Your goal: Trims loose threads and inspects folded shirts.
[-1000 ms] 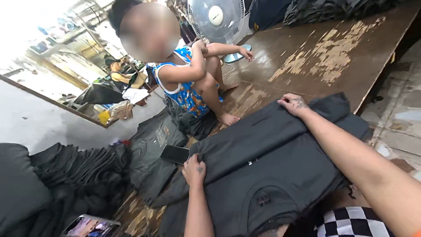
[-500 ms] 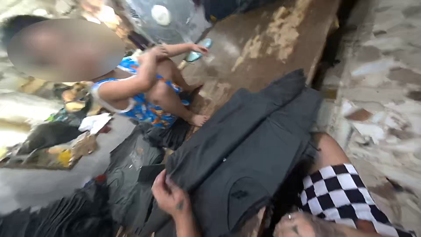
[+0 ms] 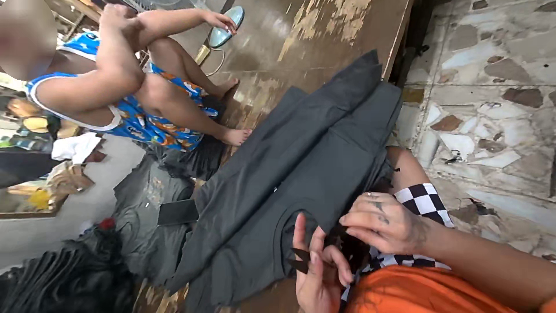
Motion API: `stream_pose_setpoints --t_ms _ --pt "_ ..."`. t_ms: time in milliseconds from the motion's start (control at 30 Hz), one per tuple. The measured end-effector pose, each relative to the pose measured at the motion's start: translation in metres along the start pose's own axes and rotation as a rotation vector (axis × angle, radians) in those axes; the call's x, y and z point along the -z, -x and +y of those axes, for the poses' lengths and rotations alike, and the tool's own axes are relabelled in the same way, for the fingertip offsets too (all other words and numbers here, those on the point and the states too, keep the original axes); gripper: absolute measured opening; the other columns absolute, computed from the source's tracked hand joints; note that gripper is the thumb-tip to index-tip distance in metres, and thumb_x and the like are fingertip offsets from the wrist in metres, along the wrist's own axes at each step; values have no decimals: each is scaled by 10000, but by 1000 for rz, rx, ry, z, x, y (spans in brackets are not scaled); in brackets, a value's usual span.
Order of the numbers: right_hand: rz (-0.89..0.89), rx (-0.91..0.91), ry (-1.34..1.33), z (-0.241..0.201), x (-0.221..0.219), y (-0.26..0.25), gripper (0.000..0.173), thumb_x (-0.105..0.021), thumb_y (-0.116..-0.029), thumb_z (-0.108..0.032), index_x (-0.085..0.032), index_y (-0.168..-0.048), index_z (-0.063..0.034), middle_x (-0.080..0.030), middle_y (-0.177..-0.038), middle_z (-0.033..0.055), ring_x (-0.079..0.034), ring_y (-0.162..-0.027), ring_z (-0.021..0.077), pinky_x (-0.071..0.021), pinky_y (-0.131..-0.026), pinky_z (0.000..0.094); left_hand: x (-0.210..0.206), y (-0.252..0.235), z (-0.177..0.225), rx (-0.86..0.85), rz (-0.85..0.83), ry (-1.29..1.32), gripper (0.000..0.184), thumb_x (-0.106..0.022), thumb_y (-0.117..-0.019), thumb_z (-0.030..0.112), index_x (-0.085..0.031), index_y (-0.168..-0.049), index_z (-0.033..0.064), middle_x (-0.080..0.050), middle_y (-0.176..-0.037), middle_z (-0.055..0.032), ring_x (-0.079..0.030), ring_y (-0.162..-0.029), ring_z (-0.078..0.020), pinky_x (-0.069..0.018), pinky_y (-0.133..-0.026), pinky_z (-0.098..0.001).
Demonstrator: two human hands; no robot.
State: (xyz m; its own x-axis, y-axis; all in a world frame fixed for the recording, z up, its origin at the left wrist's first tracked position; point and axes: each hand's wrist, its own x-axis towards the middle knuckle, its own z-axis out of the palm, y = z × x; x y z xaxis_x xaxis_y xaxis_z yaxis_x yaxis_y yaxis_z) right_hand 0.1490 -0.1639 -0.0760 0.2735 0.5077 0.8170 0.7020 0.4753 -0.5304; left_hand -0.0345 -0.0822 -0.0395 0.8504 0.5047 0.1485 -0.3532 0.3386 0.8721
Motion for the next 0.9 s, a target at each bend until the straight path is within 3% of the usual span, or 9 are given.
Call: stream_pose_setpoints --t_ms 67,167,233,400,467,600,700,800,900 --pt "-49 44 83 2 -11 0 204 -541 -1024 -169 -718 -1105 -107 -679 -862 117 -669 -773 230 -553 -699 340 -7 3 4 54 -21 131 543 -482 -1071 340 -322 -1589 369 -538 -1502 -78 -677 -690 -66 -562 -609 -188" --pt "10 79 95 14 -28 4 197 -552 -970 -78 -747 -996 -93 -683 -805 119 -662 -732 250 -537 -656 366 -13 2 10 202 50 397 502 -515 -1043 313 -430 -1531 395 -553 -1480 -114 -693 -710 -120 -554 -572 -222" --pt "35 46 34 10 -27 1 204 -520 -991 -82 -709 -917 -64 -678 -794 115 -669 -758 228 -546 -700 329 -10 -2 11 239 35 480 479 -504 -1045 312 -461 -1516 383 -587 -1436 -126 -712 -766 -155 -561 -579 -240" --pt "-129 -33 -216 -27 6 1 250 -483 -1050 -179 -670 -928 -66 -660 -829 85 -657 -808 157 -544 -752 255 -6 -4 16 159 -33 430 504 -490 -1057 301 -406 -1550 361 -567 -1455 -120 -708 -759 -150 -575 -606 -244" --pt "-178 -51 -210 -32 16 4 296 -501 -1067 -290 -685 -976 -77 -681 -849 62 -666 -823 119 -551 -769 237 -3 -4 14 140 -36 468 508 -480 -1060 293 -392 -1557 354 -572 -1455 -118 -709 -765 -151 -570 -610 -241" --pt "-245 -312 -62 -12 23 -1 667 -389 -1039 -597 -696 -1124 -12 -683 -833 101 -646 -712 146 -555 -670 277 -1 -2 4 134 -52 492 538 -491 -1056 302 -358 -1572 380 -581 -1455 -82 -718 -780 -138 -584 -633 -247" --pt "-273 -494 -314 -5 3 -3 633 -419 -1049 -550 -698 -968 13 -667 -740 57 -612 -638 51 -525 -618 215 -2 2 -7 72 -72 286 565 -472 -1070 373 -271 -1596 415 -521 -1531 -50 -730 -808 -113 -598 -680 -227" --pt "-162 -594 -541 -7 -21 1 235 -628 -977 -156 -687 -906 60 -658 -682 26 -594 -561 -21 -520 -544 146 8 6 -9 -64 -87 -161 560 -386 -1074 474 -261 -1609 364 -556 -1502 -5 -730 -870 -60 -600 -720 -189" --pt "-119 -523 -581 -8 -19 7 192 -610 -979 -118 -672 -878 33 -620 -676 -14 -541 -570 -74 -467 -543 94 22 4 14 -211 10 -815 515 -353 -1088 479 -412 -1559 279 -742 -1113 78 -655 -712 54 -541 -607 -124"
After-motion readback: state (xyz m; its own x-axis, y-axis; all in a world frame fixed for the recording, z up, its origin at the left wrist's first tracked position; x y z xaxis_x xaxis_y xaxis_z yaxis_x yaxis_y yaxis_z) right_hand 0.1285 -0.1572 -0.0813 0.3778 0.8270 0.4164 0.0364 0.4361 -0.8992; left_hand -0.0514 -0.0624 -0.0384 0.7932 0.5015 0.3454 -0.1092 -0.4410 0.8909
